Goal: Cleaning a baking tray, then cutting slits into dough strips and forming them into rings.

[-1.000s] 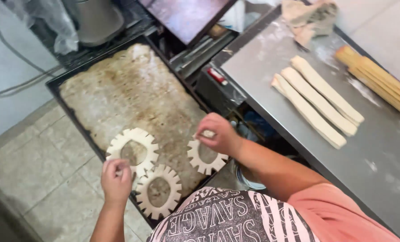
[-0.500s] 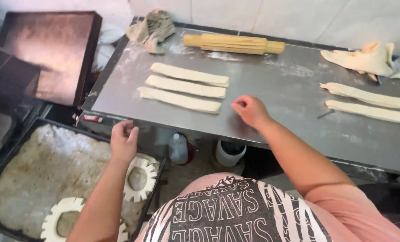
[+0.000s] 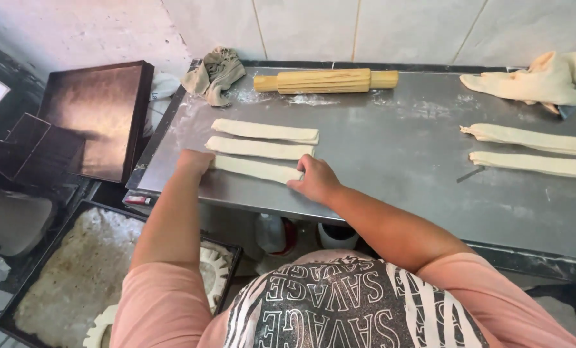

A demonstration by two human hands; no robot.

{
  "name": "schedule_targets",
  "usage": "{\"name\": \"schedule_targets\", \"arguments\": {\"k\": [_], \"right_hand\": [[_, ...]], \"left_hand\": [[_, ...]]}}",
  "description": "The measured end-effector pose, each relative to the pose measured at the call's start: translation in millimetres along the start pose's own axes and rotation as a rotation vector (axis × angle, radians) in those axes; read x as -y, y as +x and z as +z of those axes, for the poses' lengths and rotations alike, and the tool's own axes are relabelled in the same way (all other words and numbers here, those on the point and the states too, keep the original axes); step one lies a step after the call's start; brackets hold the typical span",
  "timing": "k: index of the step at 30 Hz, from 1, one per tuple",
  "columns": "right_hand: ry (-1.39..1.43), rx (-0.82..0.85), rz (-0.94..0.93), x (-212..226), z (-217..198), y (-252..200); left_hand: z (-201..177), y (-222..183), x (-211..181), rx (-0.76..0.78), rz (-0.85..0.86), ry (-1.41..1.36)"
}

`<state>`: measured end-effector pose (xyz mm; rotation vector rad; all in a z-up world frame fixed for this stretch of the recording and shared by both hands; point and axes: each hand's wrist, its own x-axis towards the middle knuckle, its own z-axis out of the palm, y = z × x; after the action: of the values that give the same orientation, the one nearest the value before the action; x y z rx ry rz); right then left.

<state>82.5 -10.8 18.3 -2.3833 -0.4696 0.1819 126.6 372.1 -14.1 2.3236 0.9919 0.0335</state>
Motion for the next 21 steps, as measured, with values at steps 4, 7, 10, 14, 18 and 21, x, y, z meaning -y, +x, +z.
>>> {"name": "schedule_targets", "arguments": {"k": [4, 7, 10, 14, 18, 21], "right_hand": [[0.14, -0.011, 0.032, 3, 21, 22], [0.267, -0.041, 0.099, -15, 38, 43], [0.443, -0.04, 0.147, -30, 24, 51], [0.41, -0.073, 0.076, -80, -36, 51], [0.623, -0.11, 0.156, -154, -116, 36], [0.551, -0.197, 0.179, -198, -180, 20]], "left_hand": [[-26, -4, 5, 0.111, 0.145, 0.034], [-57, -69, -10, 0.227, 0.134, -0.071], [-49, -90, -5, 0.46, 0.11, -0.351], [-53, -171, -36, 0.85, -0.032, -0.708], [20, -217, -72, 1.063, -0.058, -0.812], [86, -256, -111, 1.175, -0.087, -0.93]]}}
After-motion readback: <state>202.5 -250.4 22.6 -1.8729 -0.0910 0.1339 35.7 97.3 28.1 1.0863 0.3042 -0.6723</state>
